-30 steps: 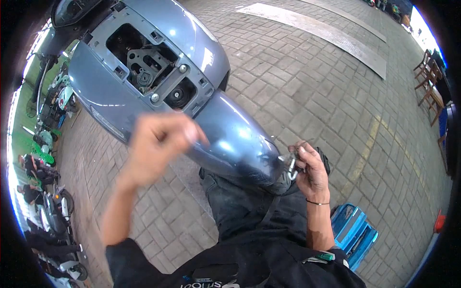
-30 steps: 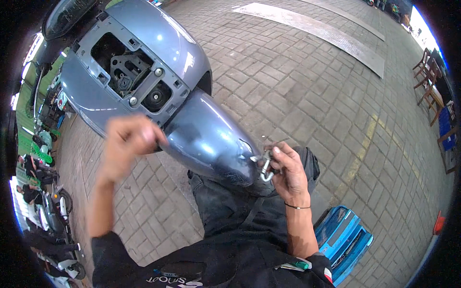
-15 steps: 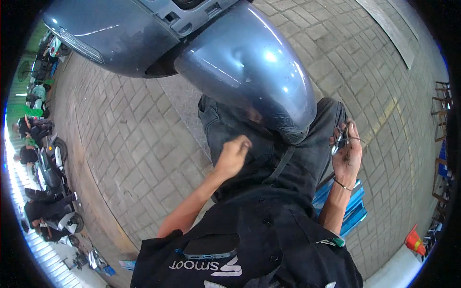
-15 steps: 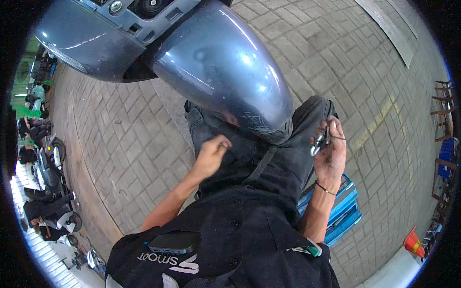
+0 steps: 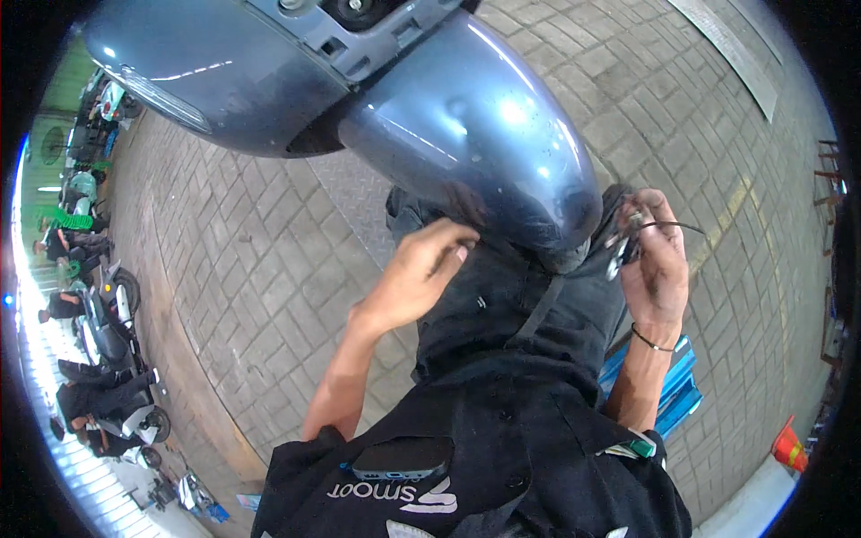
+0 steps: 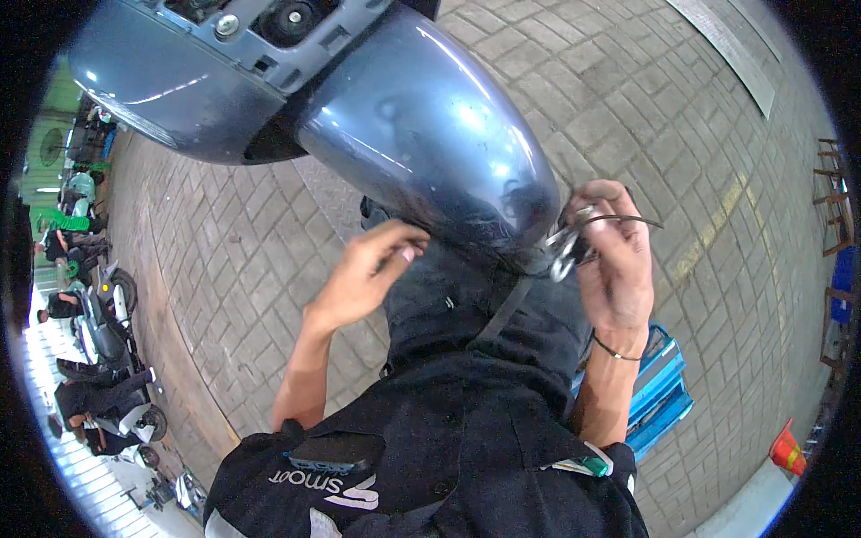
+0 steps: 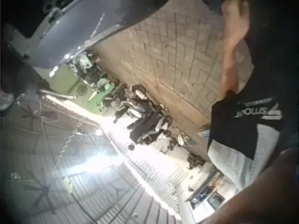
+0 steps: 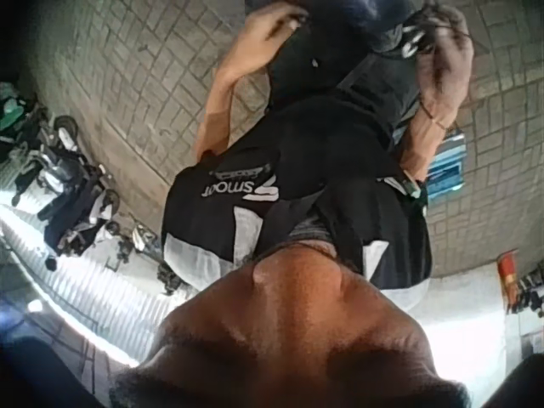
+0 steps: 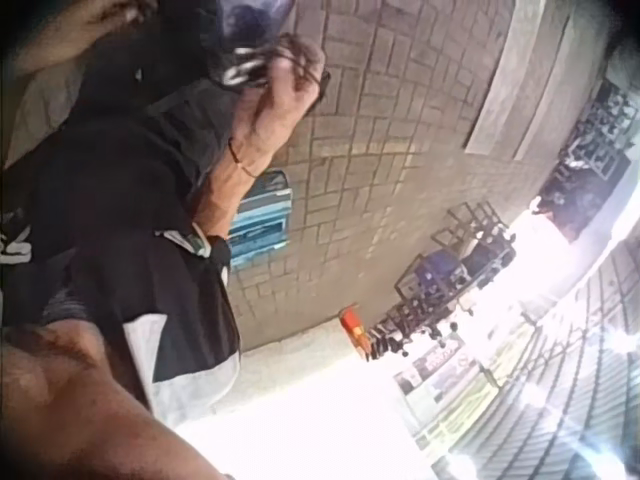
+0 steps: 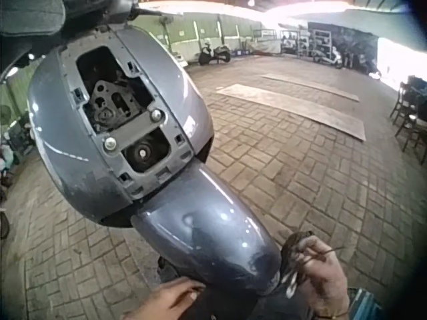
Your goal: The person uses a T-handle socket wrench and a screwdriver to remove fasteners from the body panel of a scooter, then retrieves a component and prepares to install it into the opening.
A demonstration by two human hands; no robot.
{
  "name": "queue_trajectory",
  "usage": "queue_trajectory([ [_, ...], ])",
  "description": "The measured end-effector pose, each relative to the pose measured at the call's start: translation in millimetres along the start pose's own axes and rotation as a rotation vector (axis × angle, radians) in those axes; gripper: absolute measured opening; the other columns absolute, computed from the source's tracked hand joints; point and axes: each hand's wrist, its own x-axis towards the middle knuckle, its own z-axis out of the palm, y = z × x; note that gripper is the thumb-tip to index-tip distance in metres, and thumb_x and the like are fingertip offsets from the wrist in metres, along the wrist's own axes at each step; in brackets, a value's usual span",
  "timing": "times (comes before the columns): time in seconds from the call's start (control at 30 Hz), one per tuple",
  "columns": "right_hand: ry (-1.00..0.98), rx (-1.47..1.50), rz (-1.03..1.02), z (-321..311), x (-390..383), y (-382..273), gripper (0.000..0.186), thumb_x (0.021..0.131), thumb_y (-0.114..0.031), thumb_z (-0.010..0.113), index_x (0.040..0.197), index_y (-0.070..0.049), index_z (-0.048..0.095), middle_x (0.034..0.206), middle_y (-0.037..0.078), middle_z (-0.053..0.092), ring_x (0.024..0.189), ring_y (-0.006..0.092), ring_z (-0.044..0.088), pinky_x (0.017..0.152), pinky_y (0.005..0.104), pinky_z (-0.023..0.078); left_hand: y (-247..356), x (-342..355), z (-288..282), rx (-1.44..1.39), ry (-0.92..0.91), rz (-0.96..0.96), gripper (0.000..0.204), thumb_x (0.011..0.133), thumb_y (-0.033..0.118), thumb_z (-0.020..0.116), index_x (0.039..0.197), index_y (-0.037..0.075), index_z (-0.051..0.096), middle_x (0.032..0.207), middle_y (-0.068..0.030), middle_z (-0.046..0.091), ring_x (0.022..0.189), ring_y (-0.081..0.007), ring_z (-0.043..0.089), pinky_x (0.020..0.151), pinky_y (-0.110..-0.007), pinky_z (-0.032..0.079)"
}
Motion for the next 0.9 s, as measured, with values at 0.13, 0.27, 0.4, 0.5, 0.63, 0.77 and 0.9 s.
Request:
queue_trajectory([
  [0.13,-0.126,-0.326,0.023,57.8,12.8,-2.8,0.016,0.086,0.005,0.074,0.101,0.000,0.069,0.094,0.000,0.065,0.089,0.0096,0.060,0.082,0.0251,0.049,56.5,13.6,-28.5,-0.525,0.243,0.110,0.040,0.105,0.018,0.064,0.140,-0.002,0.059,0.124,-0.0132,0.061,0.110,-0.0219,0.066,0.091,-0.033,0.053],
  [0.27,-0.241,-0.207,-0.070,89.5,16.2,-9.7,0.017,0.090,-0.004,0.081,0.101,0.000,0.068,0.097,0.002,0.068,0.092,0.0101,0.063,0.084,0.0261,0.051,82.0,23.2,-30.1,-0.543,0.325,0.391,0.044,0.097,0.012,0.076,0.137,-0.001,0.063,0.122,-0.0115,0.061,0.100,-0.0190,0.067,0.084,-0.031,0.056],
  [0.4,-0.177,-0.151,-0.148,99.6,22.9,-15.6,0.017,0.090,-0.003,0.082,0.097,0.000,0.066,0.097,0.004,0.068,0.091,0.0109,0.063,0.082,0.0255,0.052,107.6,27.4,-26.3,-0.537,0.554,0.446,0.031,0.088,0.003,0.083,0.117,-0.001,0.072,0.112,-0.0093,0.064,0.090,-0.0187,0.067,0.080,-0.031,0.056],
  [0.5,-0.091,-0.139,-0.164,103.3,19.7,-17.7,0.017,0.090,-0.003,0.082,0.097,-0.001,0.067,0.097,0.004,0.068,0.090,0.0109,0.063,0.079,0.0254,0.052,113.1,30.8,-30.9,0.019,0.702,0.472,0.026,0.082,0.004,0.088,0.105,0.000,0.076,0.112,-0.0106,0.063,0.097,-0.0192,0.064,0.085,-0.030,0.055],
  [0.63,-0.081,-0.228,-0.187,104.6,15.3,-19.5,0.019,0.092,-0.008,0.080,0.104,0.001,0.069,0.097,0.004,0.069,0.086,0.0102,0.063,0.077,0.0250,0.050,115.6,36.7,-43.5,0.113,0.788,0.499,0.021,0.082,0.008,0.088,0.097,0.002,0.076,0.118,-0.0109,0.056,0.101,-0.0191,0.063,0.084,-0.033,0.054],
  [0.77,-0.295,-0.513,-0.132,105.3,22.3,-22.1,0.023,0.094,-0.016,0.079,0.106,0.002,0.072,0.094,0.005,0.071,0.083,0.0108,0.063,0.077,0.0273,0.051,122.4,32.4,-71.7,0.023,0.723,0.456,0.020,0.084,0.016,0.088,0.094,0.003,0.076,0.117,-0.0085,0.056,0.102,-0.0172,0.060,0.085,-0.033,0.052],
  [0.9,-0.256,-0.694,-0.365,122.0,22.0,-31.4,0.020,0.091,-0.016,0.079,0.100,0.001,0.074,0.089,0.010,0.072,0.080,0.0152,0.065,0.074,0.0305,0.050,126.5,32.7,-100.7,0.054,0.653,0.501,0.021,0.087,0.020,0.086,0.095,0.003,0.075,0.113,-0.0088,0.059,0.103,-0.0180,0.058,0.086,-0.031,0.048],
])
